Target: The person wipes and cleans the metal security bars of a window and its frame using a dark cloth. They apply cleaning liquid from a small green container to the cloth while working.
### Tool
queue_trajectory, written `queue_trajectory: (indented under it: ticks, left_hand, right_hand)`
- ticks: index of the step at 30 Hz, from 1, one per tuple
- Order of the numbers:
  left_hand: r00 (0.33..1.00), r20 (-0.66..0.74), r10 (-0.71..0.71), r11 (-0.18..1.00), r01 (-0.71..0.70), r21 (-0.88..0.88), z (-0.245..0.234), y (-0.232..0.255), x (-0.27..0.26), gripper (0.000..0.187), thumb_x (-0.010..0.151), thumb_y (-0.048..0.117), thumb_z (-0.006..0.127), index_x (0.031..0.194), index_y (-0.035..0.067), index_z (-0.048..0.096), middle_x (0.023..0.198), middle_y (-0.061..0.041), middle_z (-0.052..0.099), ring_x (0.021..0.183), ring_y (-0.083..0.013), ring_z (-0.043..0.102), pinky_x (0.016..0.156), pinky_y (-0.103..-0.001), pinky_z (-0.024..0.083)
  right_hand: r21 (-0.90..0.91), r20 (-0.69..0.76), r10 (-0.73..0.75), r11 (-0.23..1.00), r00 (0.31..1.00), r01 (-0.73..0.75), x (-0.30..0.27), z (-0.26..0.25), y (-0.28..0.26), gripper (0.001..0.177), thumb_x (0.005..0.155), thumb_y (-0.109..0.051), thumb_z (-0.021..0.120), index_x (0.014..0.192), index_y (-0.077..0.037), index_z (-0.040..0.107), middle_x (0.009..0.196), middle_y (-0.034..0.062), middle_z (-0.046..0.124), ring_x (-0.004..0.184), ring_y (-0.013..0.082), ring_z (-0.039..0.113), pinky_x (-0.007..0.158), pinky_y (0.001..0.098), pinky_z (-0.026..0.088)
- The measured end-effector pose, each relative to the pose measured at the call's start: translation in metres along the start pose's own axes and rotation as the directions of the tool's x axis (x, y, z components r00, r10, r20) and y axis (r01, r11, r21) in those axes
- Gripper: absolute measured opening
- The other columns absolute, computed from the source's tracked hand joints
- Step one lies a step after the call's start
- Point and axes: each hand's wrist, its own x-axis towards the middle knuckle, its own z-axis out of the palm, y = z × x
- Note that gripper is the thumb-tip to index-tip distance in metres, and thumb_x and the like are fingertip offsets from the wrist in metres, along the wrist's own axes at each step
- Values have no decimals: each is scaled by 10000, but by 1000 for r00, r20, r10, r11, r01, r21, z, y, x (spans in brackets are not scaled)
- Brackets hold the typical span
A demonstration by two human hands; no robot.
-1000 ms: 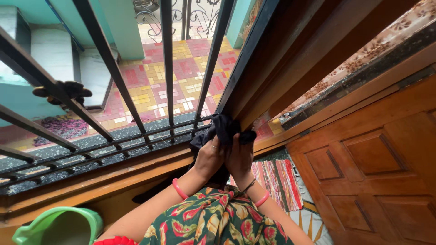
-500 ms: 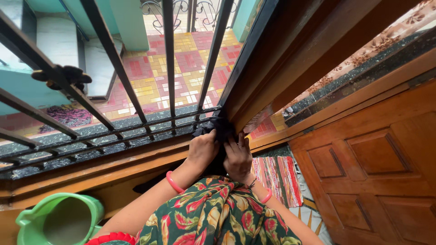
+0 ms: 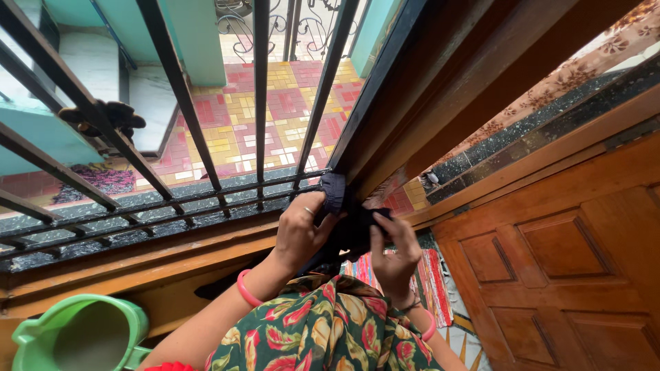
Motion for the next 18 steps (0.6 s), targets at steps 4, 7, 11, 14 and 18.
queue_trajectory:
  ticks: [4, 7, 11, 14, 18]
  left_hand:
    - [990, -72, 119, 991, -114, 75, -1, 16, 18, 411, 786, 193, 858, 1110, 25, 670, 1122, -161, 672, 1036, -379, 671, 872, -436, 553]
    - [990, -44, 133, 988, -129, 89, 13, 14, 21, 458, 796, 166, 822, 1182, -15, 654, 1218, -210, 633, 1094, -413, 642, 912, -441, 544]
    - [997, 7, 78, 997, -78, -12, 35, -1, 5, 475, 873, 89, 737, 1317, -38, 628, 1292, -219, 652, 1152, -415, 650, 974, -423, 548]
    - [998, 40, 40, 999, -39, -9, 40, -17, -5, 438, 855, 94, 751, 1265, -18, 647, 1258, -212, 663, 1127, -411, 659, 953, -423, 554]
    - [998, 26, 63, 993, -65, 102, 44, -28, -10, 426, 814, 86, 758, 1206, -33, 642, 1214, -234, 648, 1076, -433, 648, 918, -444, 549]
  right_hand:
    - [50, -235, 110, 994, 966, -101, 1, -5, 2, 193, 987, -56, 723, 1174, -74, 676, 1209, 149, 644, 892, 200, 694, 710, 288, 574]
    - [-133, -210, -117, 987, 971, 90, 8, 12, 12, 343, 994, -102, 697, 1327, -110, 614, 1404, 227, 547, 1145, 341, 654, 910, 392, 561]
    - [-284, 111, -172, 938, 979, 197, -10, 44, 30, 667, 940, -157, 677, 1531, -17, 400, 1450, 330, 490, 1265, 570, 514, 1075, 588, 378]
    - [-342, 121, -204, 910, 971, 234, -25, 56, 54, 647, 973, -149, 665, 1550, -43, 392, 1448, 310, 506, 1370, 572, 445, 1165, 604, 325]
    - [-405, 147, -154, 892, 977, 202, -42, 68, 76, 632, 974, -170, 683, 1543, -81, 424, 1417, 274, 532, 1363, 536, 453, 1181, 628, 337]
